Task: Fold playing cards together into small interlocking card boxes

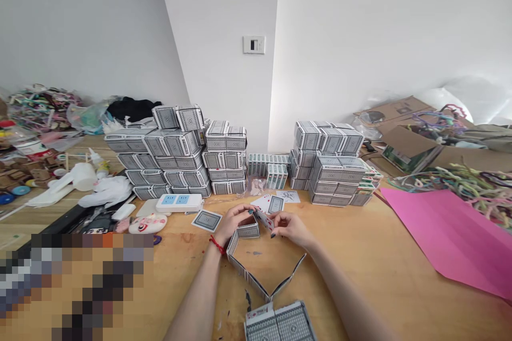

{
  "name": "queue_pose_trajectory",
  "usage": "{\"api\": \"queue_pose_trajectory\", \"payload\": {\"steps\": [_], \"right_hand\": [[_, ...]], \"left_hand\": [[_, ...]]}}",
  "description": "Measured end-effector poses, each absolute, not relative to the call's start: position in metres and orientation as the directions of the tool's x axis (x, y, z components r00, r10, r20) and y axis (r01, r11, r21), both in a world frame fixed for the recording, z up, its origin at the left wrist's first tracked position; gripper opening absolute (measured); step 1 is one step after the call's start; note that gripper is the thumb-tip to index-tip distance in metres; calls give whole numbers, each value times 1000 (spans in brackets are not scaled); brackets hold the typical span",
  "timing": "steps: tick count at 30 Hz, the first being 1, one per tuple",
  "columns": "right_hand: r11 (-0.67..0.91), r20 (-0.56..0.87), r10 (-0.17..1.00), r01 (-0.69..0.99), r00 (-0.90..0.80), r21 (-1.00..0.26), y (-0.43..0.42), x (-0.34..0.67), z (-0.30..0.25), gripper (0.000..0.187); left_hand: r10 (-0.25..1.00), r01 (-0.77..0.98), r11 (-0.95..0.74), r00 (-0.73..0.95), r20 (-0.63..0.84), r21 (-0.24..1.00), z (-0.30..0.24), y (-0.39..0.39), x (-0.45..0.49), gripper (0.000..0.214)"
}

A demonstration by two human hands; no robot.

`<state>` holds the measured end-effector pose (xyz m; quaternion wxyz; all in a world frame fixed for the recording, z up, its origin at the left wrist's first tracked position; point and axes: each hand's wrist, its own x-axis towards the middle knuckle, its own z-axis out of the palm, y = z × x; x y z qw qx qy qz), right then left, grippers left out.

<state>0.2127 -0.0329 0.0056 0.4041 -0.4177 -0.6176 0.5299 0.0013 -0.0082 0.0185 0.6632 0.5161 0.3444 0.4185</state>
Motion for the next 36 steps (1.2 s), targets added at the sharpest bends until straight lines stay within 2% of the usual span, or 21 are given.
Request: {"api": "queue_pose_trajectory", "payload": {"steps": [4,9,15,20,25,31,36], "right_hand": [[136,72,947,186,-313,-973,-37,206,4,41],[195,105,941,264,-322,-945,-37,204,5,65],[250,115,933,380,-342,-890,-36,203,3,49],[336,204,927,453,-315,-826,-36,199,3,42],[375,259,915,415,-310,-829,-36,199,2,23],[180,83,948,301,-308,-937,-36,203,-2,23],[109,59,919,108,-390,-988,-37,206,10,33]], "left_hand": [[898,-161,49,439,27,986,20,-8,1,21],[887,-34,-92,451,97,995,26,-10,2,21],[861,-9,-130,494,118,991,32,-13,6,23],[843,9,-122,529,99,992,33,-14,6,23],[844,22,-105,530,77,994,32,-14,7,23],[872,31,-115,483,86,993,31,-14,8,26],[872,1,-106,481,92,994,31,-14,8,28]]}}
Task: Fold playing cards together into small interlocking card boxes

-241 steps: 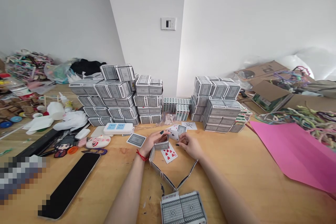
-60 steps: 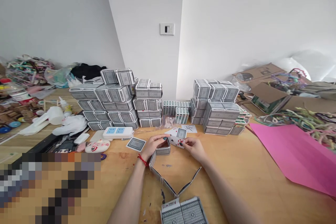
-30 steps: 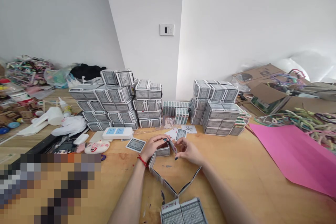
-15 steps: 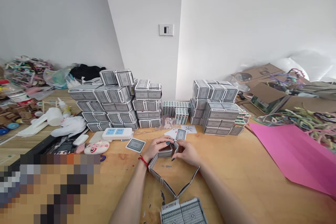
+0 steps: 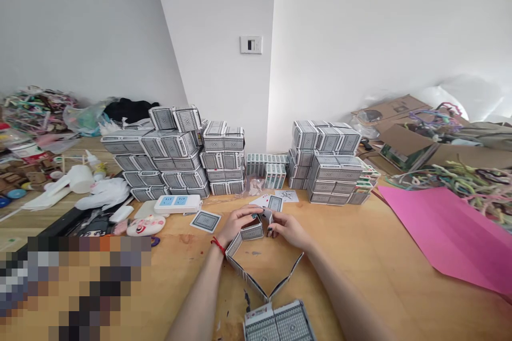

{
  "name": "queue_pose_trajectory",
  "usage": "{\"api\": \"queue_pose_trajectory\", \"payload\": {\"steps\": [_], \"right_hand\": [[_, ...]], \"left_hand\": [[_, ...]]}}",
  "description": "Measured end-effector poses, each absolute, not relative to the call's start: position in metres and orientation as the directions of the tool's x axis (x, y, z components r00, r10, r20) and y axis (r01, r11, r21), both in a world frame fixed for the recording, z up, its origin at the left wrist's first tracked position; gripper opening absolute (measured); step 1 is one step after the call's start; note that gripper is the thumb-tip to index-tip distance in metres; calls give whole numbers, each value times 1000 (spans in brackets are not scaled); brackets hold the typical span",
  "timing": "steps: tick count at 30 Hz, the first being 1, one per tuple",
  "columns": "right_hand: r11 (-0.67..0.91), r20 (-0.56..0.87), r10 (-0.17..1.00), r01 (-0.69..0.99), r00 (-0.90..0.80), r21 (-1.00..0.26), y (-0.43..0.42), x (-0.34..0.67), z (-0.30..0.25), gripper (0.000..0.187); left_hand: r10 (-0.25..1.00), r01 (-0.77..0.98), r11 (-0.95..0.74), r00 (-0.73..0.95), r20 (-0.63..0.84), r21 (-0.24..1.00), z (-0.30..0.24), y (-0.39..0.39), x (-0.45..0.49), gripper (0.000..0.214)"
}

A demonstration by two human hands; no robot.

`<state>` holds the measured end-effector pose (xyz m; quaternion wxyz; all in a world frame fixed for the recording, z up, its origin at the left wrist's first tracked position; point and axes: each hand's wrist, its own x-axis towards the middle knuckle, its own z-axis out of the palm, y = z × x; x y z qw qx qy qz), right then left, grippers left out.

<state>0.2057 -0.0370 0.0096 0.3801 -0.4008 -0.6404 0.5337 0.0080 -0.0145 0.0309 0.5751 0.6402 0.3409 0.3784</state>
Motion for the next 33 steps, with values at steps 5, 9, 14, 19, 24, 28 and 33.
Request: {"api": "queue_pose_trajectory", "payload": {"steps": [5,9,14,19,24,28,33], "right_hand": [[17,51,901,-83,-430,-996,-35,212,14,50],[-34,15,922,-119,-387,-992,-32,213,10,57],[20,25,941,-18,-338,-1000,-29,210,4,47],[55,43,955,32,-292,-998,-29,206,1,38],[49,27,976,98,-216,-994,-30,198,0,33],[26,9,990,124,-138,-992,-32,192,0,31],[64,56,997,195,-46,-979,-32,189,-4,29]], "left_hand": [[884,7,-98,461,84,995,30,-14,8,27],[885,16,-105,458,86,994,30,-12,8,27],[868,23,-135,485,107,991,28,-12,8,26],[866,26,-135,488,105,990,24,-12,9,26],[871,26,-150,477,119,988,25,-12,10,25],[884,34,-124,458,95,992,26,-13,10,25],[875,12,-89,479,72,996,26,-15,11,26]]}}
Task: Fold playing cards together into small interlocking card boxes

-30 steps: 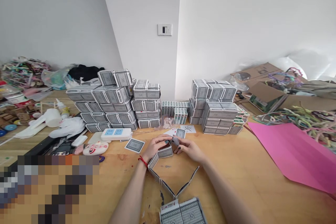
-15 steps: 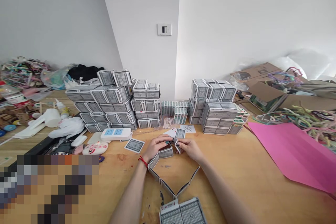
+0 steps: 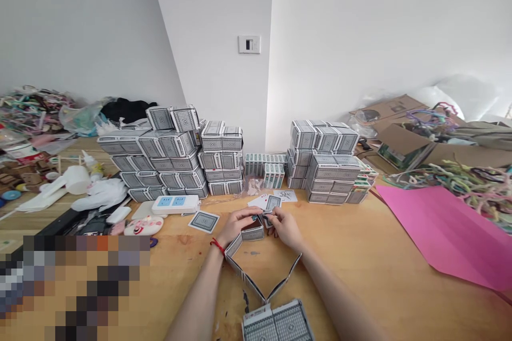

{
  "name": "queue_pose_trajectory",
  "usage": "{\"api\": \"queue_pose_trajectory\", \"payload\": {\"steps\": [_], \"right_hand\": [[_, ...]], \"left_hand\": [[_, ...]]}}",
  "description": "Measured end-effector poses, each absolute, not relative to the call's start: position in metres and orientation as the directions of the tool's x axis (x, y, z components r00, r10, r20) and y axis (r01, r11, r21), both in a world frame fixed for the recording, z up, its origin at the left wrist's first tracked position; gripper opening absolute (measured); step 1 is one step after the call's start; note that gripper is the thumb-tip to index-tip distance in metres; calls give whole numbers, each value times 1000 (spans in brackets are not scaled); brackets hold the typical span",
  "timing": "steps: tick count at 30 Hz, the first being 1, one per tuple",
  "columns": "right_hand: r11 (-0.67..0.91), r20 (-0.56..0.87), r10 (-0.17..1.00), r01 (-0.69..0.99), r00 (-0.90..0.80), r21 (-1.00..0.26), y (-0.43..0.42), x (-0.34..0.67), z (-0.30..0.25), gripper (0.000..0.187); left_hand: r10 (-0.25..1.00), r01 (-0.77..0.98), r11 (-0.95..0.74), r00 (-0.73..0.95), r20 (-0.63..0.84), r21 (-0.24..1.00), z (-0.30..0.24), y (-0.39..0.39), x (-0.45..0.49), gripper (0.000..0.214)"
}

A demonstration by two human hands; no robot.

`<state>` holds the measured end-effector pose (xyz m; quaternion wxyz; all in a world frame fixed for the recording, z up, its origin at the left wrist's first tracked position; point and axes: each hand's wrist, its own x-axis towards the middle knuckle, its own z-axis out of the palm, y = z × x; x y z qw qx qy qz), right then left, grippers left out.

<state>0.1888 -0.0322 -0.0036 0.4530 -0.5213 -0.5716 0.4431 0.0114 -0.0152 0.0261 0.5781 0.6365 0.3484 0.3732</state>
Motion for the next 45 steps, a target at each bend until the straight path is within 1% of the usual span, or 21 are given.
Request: {"api": "queue_pose_trajectory", "payload": {"steps": [4,8,10,14,16,19,21,23,28,34,36,39,40,42,45], "right_hand": [[72,70,997,247,-19,-966,-31,188,-8,29],[71,72,997,233,-6,-970,-30,190,-11,28],[64,50,996,203,-76,-977,-29,193,-10,28],[93,41,947,148,-320,-985,-27,203,-5,27],[103,41,933,153,-359,-983,-27,205,-4,28],[99,34,957,216,-288,-971,-27,204,-4,26],[106,47,976,273,-213,-956,-27,201,-5,25],[117,65,983,312,-172,-943,-28,198,-5,24],[151,103,980,302,-168,-941,-29,197,-7,19],[126,117,992,274,-49,-953,-27,197,-10,19],[130,137,991,289,2,-948,-27,196,-9,23],[171,212,975,393,64,-904,-29,195,-8,41],[181,229,971,422,64,-888,-30,195,-8,41],[190,221,975,424,24,-885,-31,196,-7,36],[170,154,985,338,-74,-926,-31,200,-6,34]], "left_hand": [[858,34,-110,508,78,993,28,-16,12,26],[835,29,-138,541,101,990,30,-16,14,26],[834,16,-130,543,101,991,30,-16,15,27],[844,16,-127,527,99,992,27,-15,14,26],[845,20,-131,525,101,991,26,-14,13,27],[838,18,-139,536,108,990,26,-13,12,29],[831,11,-147,544,117,989,27,-14,12,30],[830,8,-152,545,123,988,27,-14,12,29],[830,15,-146,545,114,989,27,-16,13,29],[851,18,-116,517,90,993,25,-14,14,27],[867,8,-91,493,75,996,24,-14,14,27],[877,-1,-60,478,54,998,24,-15,14,26],[878,-5,-53,477,49,999,24,-15,14,26],[880,-20,-32,473,38,999,24,-15,14,27],[878,-57,1,478,26,998,25,-15,14,30]]}}
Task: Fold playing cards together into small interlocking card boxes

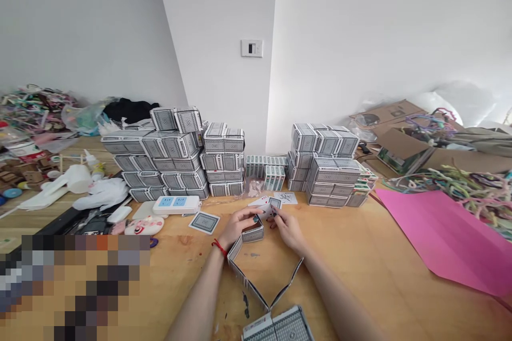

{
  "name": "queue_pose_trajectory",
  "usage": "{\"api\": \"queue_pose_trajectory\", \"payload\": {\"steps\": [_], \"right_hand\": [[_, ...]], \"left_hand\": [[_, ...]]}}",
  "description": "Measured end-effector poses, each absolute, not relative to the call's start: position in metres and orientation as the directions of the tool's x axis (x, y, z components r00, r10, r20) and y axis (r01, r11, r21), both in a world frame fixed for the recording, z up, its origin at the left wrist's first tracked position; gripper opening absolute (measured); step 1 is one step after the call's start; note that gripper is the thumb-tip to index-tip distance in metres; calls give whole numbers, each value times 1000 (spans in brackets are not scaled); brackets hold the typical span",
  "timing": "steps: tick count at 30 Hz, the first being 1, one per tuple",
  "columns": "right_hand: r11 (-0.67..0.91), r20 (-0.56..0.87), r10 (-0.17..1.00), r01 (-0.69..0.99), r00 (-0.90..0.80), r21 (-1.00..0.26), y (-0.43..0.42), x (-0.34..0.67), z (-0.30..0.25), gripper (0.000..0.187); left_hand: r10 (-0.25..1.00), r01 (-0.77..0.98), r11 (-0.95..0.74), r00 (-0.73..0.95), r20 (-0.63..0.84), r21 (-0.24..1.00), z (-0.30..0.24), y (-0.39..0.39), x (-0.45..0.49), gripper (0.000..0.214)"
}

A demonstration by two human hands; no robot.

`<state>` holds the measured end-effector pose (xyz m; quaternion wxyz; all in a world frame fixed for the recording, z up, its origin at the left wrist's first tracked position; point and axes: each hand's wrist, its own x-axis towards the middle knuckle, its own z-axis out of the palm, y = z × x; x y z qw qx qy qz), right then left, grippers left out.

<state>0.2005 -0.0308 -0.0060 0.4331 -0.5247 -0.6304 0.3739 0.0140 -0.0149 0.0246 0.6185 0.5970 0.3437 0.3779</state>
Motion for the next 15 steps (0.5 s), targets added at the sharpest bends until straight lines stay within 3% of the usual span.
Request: {"api": "queue_pose_trajectory", "payload": {"steps": [5,9,11,15], "right_hand": [[185,165,981,246,-100,-951,-30,205,-3,41],[226,257,959,229,117,-947,-25,212,-3,45],[150,170,969,121,181,-981,-23,223,-3,48],[-98,-80,989,-147,-121,-984,-28,254,6,48]], "left_hand": [[879,-67,39,476,-2,997,27,-15,15,38],[903,-92,60,428,-15,994,26,-15,15,41],[915,-120,79,402,-25,990,25,-13,12,43],[952,-150,53,306,-5,987,18,-5,3,44]]}}
